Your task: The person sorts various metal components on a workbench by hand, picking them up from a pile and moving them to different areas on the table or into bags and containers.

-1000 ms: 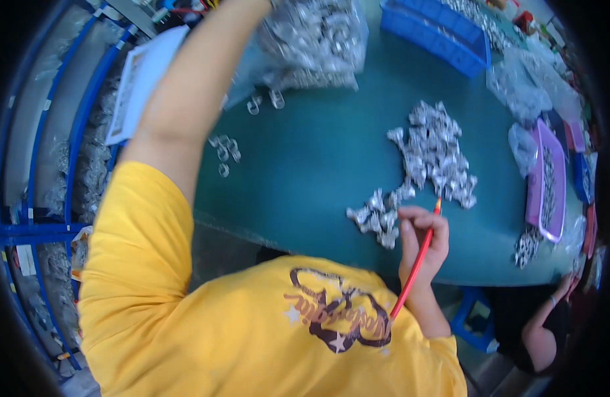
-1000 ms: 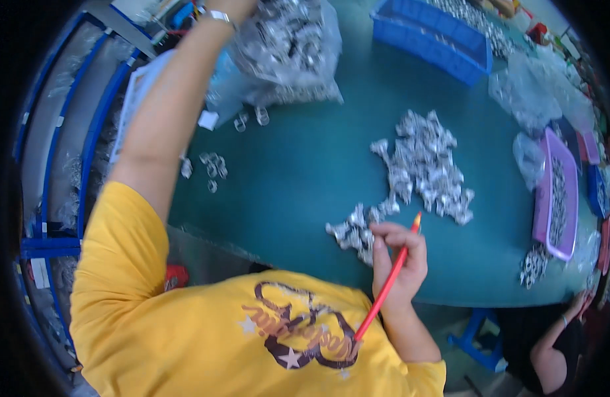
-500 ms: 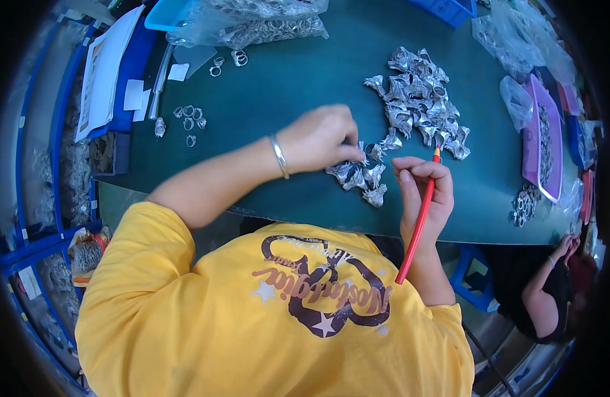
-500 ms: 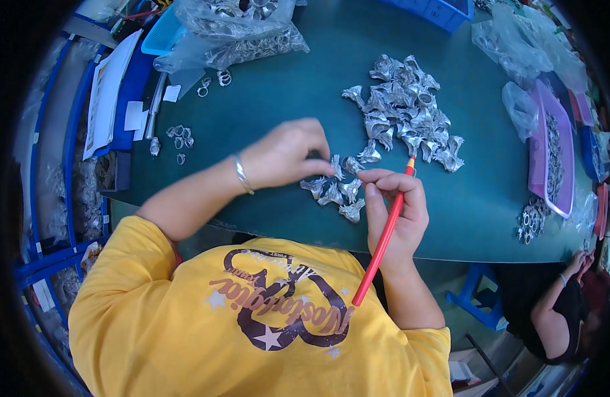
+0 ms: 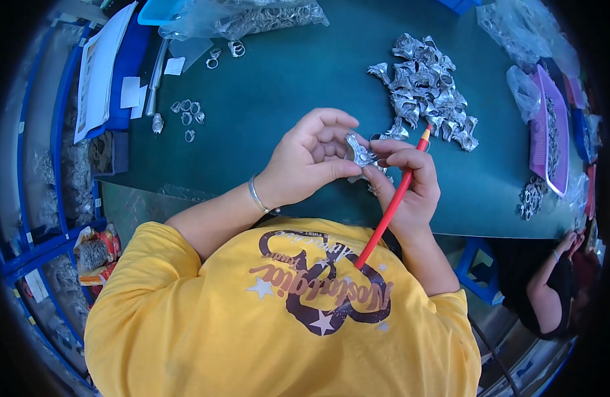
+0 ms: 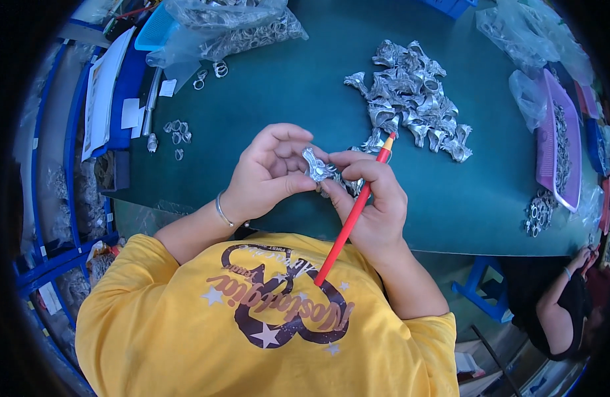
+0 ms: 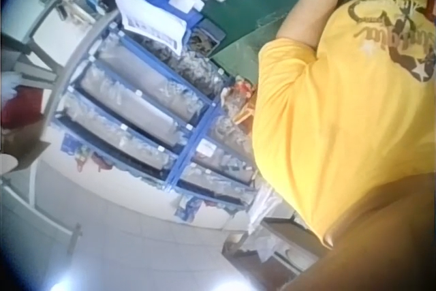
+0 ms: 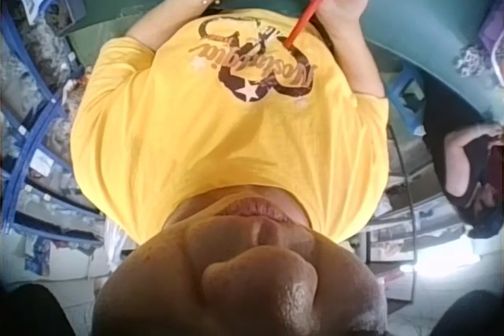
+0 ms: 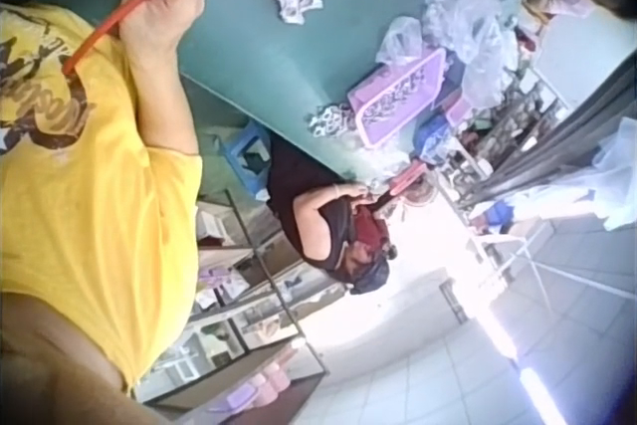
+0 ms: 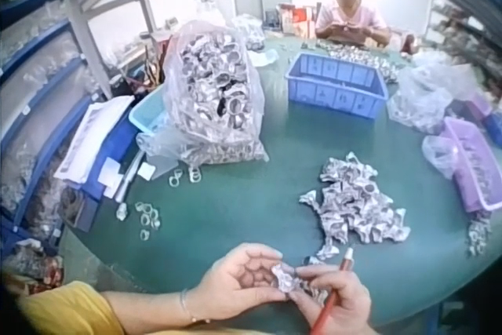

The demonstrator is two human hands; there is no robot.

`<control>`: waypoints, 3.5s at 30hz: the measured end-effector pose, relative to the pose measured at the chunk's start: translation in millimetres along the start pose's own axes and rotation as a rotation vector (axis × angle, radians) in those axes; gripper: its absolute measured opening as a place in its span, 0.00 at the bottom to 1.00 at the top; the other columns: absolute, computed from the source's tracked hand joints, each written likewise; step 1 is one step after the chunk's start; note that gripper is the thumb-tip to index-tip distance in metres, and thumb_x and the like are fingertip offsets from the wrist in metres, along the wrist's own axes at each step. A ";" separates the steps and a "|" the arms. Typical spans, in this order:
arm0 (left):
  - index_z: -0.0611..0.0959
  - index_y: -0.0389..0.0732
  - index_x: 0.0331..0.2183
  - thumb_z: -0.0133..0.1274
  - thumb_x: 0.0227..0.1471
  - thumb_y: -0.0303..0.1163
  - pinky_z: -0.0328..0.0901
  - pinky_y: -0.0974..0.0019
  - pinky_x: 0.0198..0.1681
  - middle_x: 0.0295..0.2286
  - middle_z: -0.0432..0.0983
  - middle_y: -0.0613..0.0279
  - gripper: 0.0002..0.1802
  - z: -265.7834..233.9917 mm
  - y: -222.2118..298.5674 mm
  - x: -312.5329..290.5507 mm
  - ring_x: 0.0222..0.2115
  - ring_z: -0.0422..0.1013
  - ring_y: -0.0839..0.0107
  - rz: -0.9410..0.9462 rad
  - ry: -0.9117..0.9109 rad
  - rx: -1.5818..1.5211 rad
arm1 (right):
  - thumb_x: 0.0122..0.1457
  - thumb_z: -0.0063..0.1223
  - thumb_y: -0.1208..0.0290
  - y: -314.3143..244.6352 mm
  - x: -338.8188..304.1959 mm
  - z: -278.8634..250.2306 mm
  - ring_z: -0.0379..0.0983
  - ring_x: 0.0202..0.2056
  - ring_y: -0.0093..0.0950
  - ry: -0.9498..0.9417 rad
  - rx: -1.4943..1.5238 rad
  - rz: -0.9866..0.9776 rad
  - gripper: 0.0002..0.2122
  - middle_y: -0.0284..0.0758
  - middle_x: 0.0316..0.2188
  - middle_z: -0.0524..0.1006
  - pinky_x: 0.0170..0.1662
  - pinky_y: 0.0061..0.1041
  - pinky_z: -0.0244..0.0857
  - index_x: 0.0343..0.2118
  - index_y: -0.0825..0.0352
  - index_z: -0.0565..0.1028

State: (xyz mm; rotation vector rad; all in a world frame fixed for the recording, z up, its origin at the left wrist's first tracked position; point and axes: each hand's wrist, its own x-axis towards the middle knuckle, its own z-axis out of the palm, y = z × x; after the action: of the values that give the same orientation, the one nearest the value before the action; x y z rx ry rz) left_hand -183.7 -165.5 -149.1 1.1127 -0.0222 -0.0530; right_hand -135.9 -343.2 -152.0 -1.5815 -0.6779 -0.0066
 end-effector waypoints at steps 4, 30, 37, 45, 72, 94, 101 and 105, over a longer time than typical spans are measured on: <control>0.73 0.35 0.44 0.54 0.46 0.13 0.70 0.67 0.46 0.45 0.69 0.50 0.21 -3.1 -0.1 -3.5 0.45 0.70 0.68 0.000 -0.063 0.121 | 0.45 0.61 0.86 0.1 1.4 -1.3 0.75 0.36 0.31 -0.012 -0.048 -0.059 0.15 0.44 0.36 0.77 0.40 0.25 0.68 0.32 0.68 0.67; 0.83 0.38 0.34 0.66 0.35 0.25 0.59 0.79 0.22 0.26 0.71 0.66 0.18 9.2 5.7 -12.4 0.22 0.65 0.82 0.168 0.069 0.768 | 0.55 0.47 0.79 -16.3 -11.9 -7.9 0.69 0.27 0.27 0.021 0.052 -0.200 0.07 0.36 0.25 0.75 0.39 0.29 0.60 0.37 0.70 0.69; 0.83 0.38 0.34 0.66 0.33 0.23 0.61 0.77 0.23 0.27 0.72 0.63 0.19 9.8 7.9 -14.3 0.24 0.67 0.78 0.159 0.054 0.777 | 0.52 0.51 0.80 -20.0 -13.0 -5.7 0.68 0.25 0.28 -0.061 -0.067 -0.203 0.05 0.34 0.24 0.74 0.37 0.31 0.58 0.30 0.66 0.67; 0.83 0.38 0.33 0.67 0.32 0.23 0.63 0.75 0.24 0.28 0.72 0.62 0.19 5.9 2.6 -13.6 0.25 0.70 0.74 0.328 0.025 0.846 | 0.51 0.51 0.81 -18.3 -10.4 -2.4 0.68 0.23 0.29 -0.055 -0.074 -0.223 0.06 0.35 0.23 0.74 0.37 0.30 0.59 0.30 0.67 0.67; 0.76 0.34 0.35 0.47 0.59 0.36 0.65 0.76 0.22 0.27 0.77 0.57 0.13 5.6 15.0 -13.8 0.19 0.70 0.77 -0.479 0.101 -0.289 | 0.48 0.59 0.85 -13.3 -14.7 7.9 0.74 0.32 0.26 0.039 0.008 0.125 0.10 0.39 0.32 0.76 0.36 0.21 0.68 0.33 0.69 0.71; 0.80 0.36 0.27 0.54 0.41 0.26 0.67 0.52 0.36 0.27 0.75 0.44 0.06 -127.4 225.8 185.5 0.32 0.72 0.48 0.837 0.605 1.958 | 0.54 0.51 0.85 -18.3 -26.3 1.9 0.71 0.30 0.21 0.128 0.120 0.308 0.05 0.35 0.28 0.74 0.36 0.18 0.66 0.31 0.69 0.69; 0.80 0.36 0.23 0.56 0.39 0.24 0.64 0.55 0.39 0.26 0.72 0.50 0.04 -86.5 203.3 170.3 0.34 0.69 0.51 1.318 0.561 1.875 | 0.54 0.51 0.84 -17.4 -21.6 -5.3 0.72 0.31 0.21 0.109 0.067 0.266 0.05 0.35 0.28 0.74 0.36 0.18 0.66 0.31 0.69 0.70; 0.80 0.44 0.29 0.61 0.42 0.32 0.67 0.63 0.33 0.26 0.74 0.60 0.09 -20.6 104.4 96.7 0.31 0.72 0.59 1.000 -0.178 1.615 | 0.55 0.51 0.83 -13.5 -21.3 -17.2 0.73 0.31 0.20 0.195 0.062 0.267 0.04 0.35 0.29 0.75 0.37 0.18 0.67 0.32 0.70 0.70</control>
State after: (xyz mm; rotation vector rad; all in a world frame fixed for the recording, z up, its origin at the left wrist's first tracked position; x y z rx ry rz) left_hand -82.9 -106.2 -65.4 2.5623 -0.9077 0.9130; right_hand -152.5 -368.0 -145.6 -1.5773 -0.3095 0.0566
